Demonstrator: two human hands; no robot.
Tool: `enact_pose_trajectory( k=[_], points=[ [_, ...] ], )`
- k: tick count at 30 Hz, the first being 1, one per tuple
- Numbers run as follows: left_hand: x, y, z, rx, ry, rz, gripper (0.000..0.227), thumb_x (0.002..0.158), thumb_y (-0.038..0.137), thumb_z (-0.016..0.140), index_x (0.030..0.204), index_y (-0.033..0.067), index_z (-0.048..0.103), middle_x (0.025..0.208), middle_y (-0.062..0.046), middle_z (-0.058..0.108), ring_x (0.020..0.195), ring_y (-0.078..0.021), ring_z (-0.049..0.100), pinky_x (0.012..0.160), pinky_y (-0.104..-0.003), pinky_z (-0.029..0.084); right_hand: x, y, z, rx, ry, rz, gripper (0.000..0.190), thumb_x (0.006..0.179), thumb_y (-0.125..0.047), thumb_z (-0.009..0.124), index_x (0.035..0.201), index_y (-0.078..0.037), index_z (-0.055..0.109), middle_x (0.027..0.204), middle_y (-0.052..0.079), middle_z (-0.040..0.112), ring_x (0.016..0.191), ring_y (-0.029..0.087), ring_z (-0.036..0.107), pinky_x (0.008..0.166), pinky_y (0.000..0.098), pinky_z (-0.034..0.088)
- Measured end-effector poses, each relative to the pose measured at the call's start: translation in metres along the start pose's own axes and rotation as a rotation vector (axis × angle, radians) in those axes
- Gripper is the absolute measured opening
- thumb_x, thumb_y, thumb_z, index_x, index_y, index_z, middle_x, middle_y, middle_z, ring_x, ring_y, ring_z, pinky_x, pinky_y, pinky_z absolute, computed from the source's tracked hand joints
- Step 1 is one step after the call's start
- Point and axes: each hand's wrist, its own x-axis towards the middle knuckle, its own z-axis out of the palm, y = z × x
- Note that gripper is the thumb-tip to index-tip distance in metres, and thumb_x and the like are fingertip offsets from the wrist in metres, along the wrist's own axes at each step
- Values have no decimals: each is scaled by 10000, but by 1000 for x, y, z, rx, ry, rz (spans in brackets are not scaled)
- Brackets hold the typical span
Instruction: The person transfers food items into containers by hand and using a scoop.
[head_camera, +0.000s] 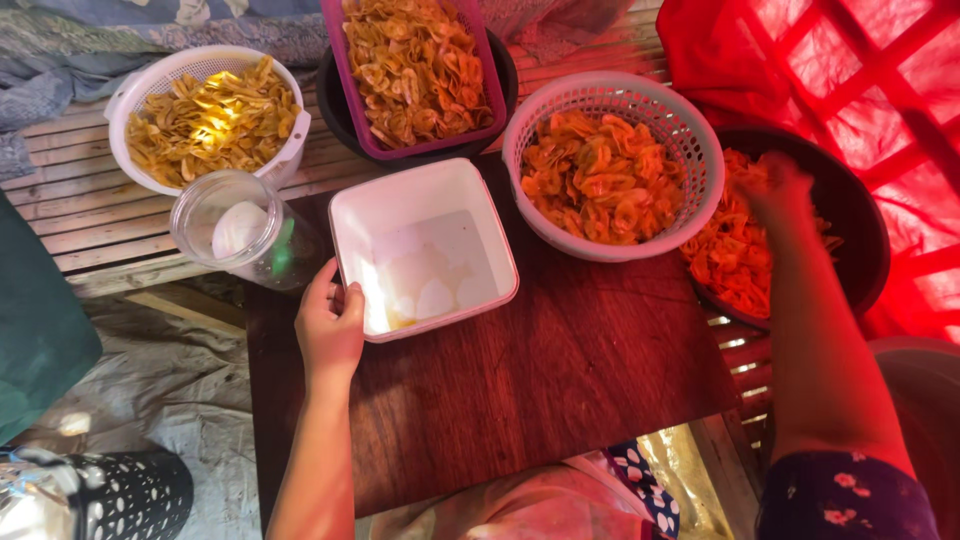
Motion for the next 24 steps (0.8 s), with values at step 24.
enact_pose_trajectory(
  k=[24],
  points=[
    [7,9,17,72,34,102,454,902,108,703,1343,17,647,869,-29,598,709,-105,550,666,-274,502,-25,25,42,-502,-267,25,866,741,-574,751,1514,-270,508,1325,145,681,1397,385,484,1086,518,434]
  ],
)
